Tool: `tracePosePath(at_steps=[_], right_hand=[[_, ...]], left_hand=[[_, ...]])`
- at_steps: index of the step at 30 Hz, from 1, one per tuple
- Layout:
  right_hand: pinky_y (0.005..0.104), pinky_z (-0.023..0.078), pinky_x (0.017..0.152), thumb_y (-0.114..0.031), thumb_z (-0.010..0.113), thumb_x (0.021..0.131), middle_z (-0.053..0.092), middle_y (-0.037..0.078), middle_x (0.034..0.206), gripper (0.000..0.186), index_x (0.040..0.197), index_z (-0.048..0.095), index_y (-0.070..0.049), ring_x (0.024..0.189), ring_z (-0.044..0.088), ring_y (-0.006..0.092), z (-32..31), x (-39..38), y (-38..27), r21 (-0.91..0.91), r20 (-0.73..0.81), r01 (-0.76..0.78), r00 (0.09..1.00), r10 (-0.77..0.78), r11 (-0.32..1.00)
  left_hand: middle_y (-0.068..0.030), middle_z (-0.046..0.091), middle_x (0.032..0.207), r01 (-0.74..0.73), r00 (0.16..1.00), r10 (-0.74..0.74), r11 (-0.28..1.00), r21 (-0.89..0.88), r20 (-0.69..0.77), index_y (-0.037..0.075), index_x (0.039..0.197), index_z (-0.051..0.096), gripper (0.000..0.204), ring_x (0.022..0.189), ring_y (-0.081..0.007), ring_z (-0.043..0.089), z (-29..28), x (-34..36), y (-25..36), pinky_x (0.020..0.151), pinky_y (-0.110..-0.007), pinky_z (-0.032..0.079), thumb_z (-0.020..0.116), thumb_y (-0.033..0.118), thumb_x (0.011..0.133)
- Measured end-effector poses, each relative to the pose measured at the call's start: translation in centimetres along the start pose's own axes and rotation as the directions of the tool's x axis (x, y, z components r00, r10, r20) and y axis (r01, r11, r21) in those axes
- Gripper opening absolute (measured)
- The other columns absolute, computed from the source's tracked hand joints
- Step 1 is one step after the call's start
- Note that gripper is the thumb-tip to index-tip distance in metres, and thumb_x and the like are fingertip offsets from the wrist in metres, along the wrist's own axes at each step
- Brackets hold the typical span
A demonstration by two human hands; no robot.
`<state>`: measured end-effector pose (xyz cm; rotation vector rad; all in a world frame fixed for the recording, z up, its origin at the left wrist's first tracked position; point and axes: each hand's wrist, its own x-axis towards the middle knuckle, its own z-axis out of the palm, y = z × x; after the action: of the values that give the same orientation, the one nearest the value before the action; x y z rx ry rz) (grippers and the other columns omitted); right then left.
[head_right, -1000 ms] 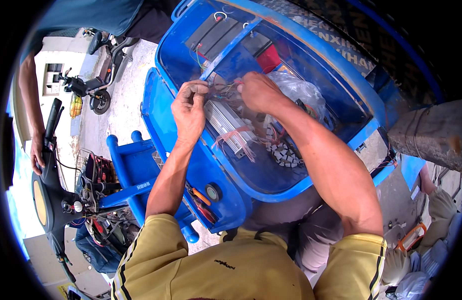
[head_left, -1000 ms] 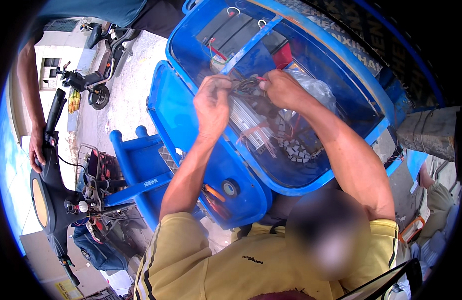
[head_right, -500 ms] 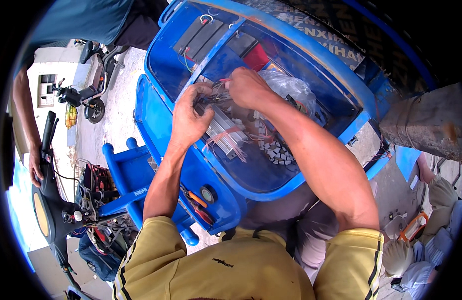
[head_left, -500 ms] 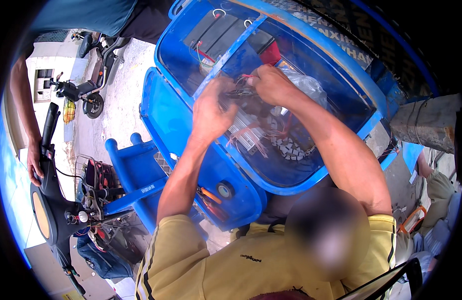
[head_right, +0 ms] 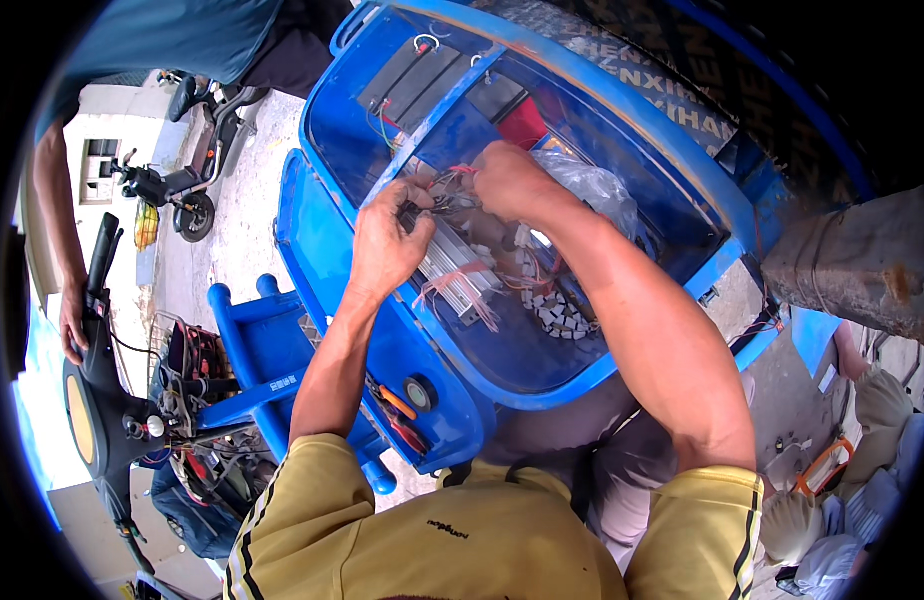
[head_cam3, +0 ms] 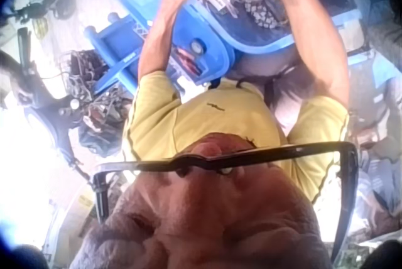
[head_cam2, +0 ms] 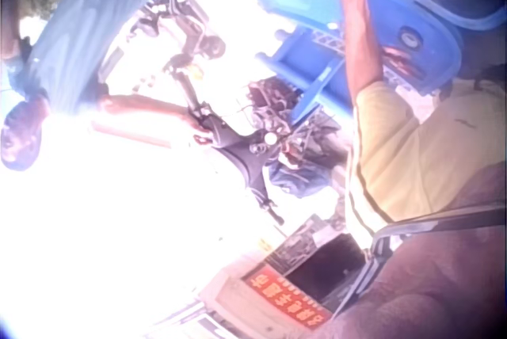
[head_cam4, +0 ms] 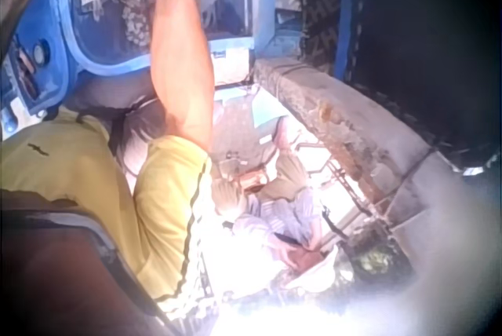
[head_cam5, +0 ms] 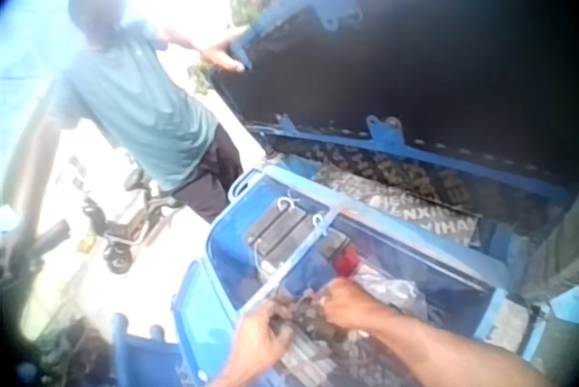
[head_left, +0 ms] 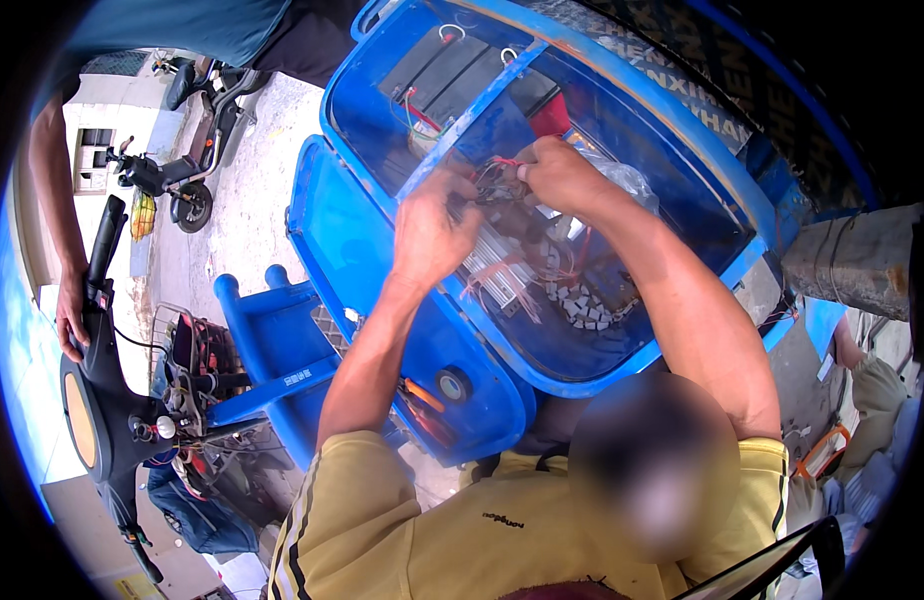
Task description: The person works on the electrical wiring inside the open storage compartment of a blue electric scooter. They use electrical tape to wrap and secure wire connections, then use pliers to adjust and organize the wires within the compartment.
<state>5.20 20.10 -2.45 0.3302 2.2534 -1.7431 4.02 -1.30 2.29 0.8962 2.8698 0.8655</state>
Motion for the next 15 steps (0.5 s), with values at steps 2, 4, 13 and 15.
tracePosePath(at_steps=[2, 4, 13, 15], right_hand=[[0.0485, 0.056, 0.086, -0.018, 0.069, 0.098, 0.077, 0.028, 0.097, 0.029, 0.106, 0.076, 0.009, 0.101, 0.076, 0.0410, -0.4, -0.3, -0.5, 0.065, 0.047, -0.048, 0.998, 0.045, 0.997], [0.0431, 0.057, 0.085, -0.007, 0.062, 0.096, 0.077, 0.024, 0.104, 0.029, 0.116, 0.074, 0.011, 0.096, 0.076, 0.0316, -0.9, -0.9, -1.5, 0.004, 0.079, -0.038, 0.996, 0.038, 0.999], [0.0393, 0.058, 0.086, 0.005, 0.060, 0.089, 0.076, 0.021, 0.120, 0.040, 0.127, 0.072, 0.007, 0.107, 0.074, 0.0285, -1.3, -0.6, -0.7, -0.033, 0.062, 0.055, 0.997, -0.053, 0.998], [0.0390, 0.058, 0.087, 0.005, 0.060, 0.088, 0.076, 0.021, 0.123, 0.042, 0.129, 0.071, 0.006, 0.109, 0.073, 0.0289, -1.5, -0.7, -0.5, 0.024, 0.074, 0.032, 0.997, -0.034, 0.999]], left_hand=[[-0.0144, 0.077, 0.106, 0.077, 0.996, -0.078, 0.997, 0.009, 0.031, 0.000, 0.104, 0.070, 0.017, 0.087, -0.0272, 0.072, -0.2, 0.0, 0.3, 0.080, -0.039, 0.056, 0.069, 0.006, 0.089], [-0.0190, 0.077, 0.106, 0.129, 0.991, -0.129, 0.992, 0.011, 0.023, 0.001, 0.106, 0.071, 0.021, 0.096, -0.0398, 0.074, -0.2, 0.0, 0.3, 0.088, -0.046, 0.058, 0.068, 0.010, 0.088], [-0.0186, 0.078, 0.105, 0.082, 0.996, -0.084, 0.993, -0.088, -0.013, 0.002, 0.116, 0.071, 0.026, 0.098, -0.0392, 0.075, 0.1, 0.1, -0.5, 0.088, -0.047, 0.058, 0.065, 0.009, 0.091], [-0.0185, 0.078, 0.105, 0.086, 0.996, -0.088, 0.990, -0.111, -0.018, 0.002, 0.114, 0.071, 0.025, 0.098, -0.0391, 0.075, 0.1, 0.1, 0.0, 0.088, -0.047, 0.058, 0.065, 0.009, 0.091]])
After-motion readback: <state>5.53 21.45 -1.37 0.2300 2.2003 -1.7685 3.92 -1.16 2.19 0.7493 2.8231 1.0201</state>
